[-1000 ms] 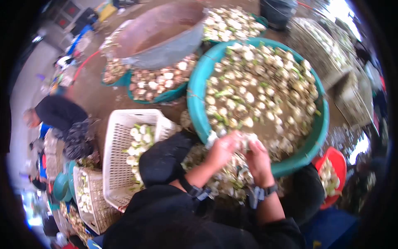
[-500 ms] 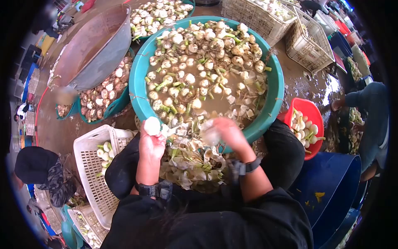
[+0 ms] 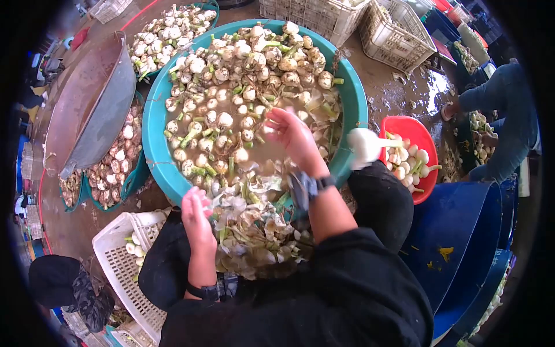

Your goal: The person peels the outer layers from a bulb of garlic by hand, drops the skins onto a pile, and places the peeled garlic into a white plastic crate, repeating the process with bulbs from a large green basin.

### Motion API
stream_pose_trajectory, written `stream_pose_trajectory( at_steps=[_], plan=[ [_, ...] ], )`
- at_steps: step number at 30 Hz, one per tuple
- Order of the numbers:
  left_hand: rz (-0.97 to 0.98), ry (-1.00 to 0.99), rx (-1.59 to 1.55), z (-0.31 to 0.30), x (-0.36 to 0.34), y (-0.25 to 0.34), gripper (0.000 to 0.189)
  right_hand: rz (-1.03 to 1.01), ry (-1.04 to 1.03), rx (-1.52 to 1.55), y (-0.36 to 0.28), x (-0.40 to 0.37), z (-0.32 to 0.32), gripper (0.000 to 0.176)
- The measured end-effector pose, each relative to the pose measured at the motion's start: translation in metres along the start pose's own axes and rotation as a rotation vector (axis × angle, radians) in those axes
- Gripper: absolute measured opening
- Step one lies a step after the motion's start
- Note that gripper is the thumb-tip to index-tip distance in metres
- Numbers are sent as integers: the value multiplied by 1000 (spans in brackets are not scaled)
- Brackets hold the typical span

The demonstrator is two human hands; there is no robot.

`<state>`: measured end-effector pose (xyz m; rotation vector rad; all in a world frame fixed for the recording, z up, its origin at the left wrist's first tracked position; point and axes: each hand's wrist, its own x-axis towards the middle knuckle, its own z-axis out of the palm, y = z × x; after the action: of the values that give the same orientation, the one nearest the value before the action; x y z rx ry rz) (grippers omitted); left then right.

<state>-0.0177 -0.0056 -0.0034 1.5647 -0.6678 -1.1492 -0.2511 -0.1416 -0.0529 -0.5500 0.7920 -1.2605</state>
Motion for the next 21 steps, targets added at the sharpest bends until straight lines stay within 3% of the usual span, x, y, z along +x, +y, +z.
stream_pose_trajectory(
  at_steps=[1, 2, 3, 4, 6, 8, 9, 10, 11, 12, 13, 14, 16, 18, 19, 21],
  plan=[
    [-16, -12, 33, 6, -1, 3, 30, -19, 161, -530, 9, 25, -9, 39],
    [94, -24, 56, 8, 3, -9, 28, -184, 148, -1186, 47, 71, -57, 37],
    [115, -33, 93, 10, 3, -8, 28, -27, 230, -1634, 59, 82, -60, 40],
    [134, -41, 130, 11, 2, -7, 28, -233, 402, -1875, 81, 77, -63, 31],
    [115, -53, 182, 8, 8, -17, 30, -169, 269, -1932, 82, 73, -54, 25],
    [98, -61, 236, 3, 12, -34, 41, -120, 302, -1596, 87, 50, -12, 18],
    [-34, -89, 180, 6, 9, -27, 48, -171, 247, -1246, 89, 30, 11, 8],
    [-167, -113, 122, 10, 5, -18, 54, 164, 200, -433, 69, -3, 60, 19],
    [-275, -150, 56, 12, 4, -14, 65, 117, 118, -382, 87, -20, 70, 24],
    [-314, -91, -39, 15, 3, -15, 62, -25, 86, -325, 103, -40, 85, 23],
    [-267, -72, -60, 9, 6, -21, 58, 106, 38, -562, 73, -71, 116, 17],
    [-217, -60, -80, 5, 9, -16, 56, -285, -18, -905, 82, -83, 122, 14],
    [-262, 53, -62, -5, 10, -1, 42, -670, -331, -1247, 77, -100, 115, 8],
    [-140, -41, 22, -11, 14, -6, 33, -553, -403, -1367, 67, -112, 116, 8],
    [-142, -53, 16, -11, 14, -9, 33, -427, -476, -1480, 63, -117, 114, 9],
    [-196, -181, 58, -5, 11, -10, 27, -404, -481, -1563, 57, -122, 109, 10]
  ],
)
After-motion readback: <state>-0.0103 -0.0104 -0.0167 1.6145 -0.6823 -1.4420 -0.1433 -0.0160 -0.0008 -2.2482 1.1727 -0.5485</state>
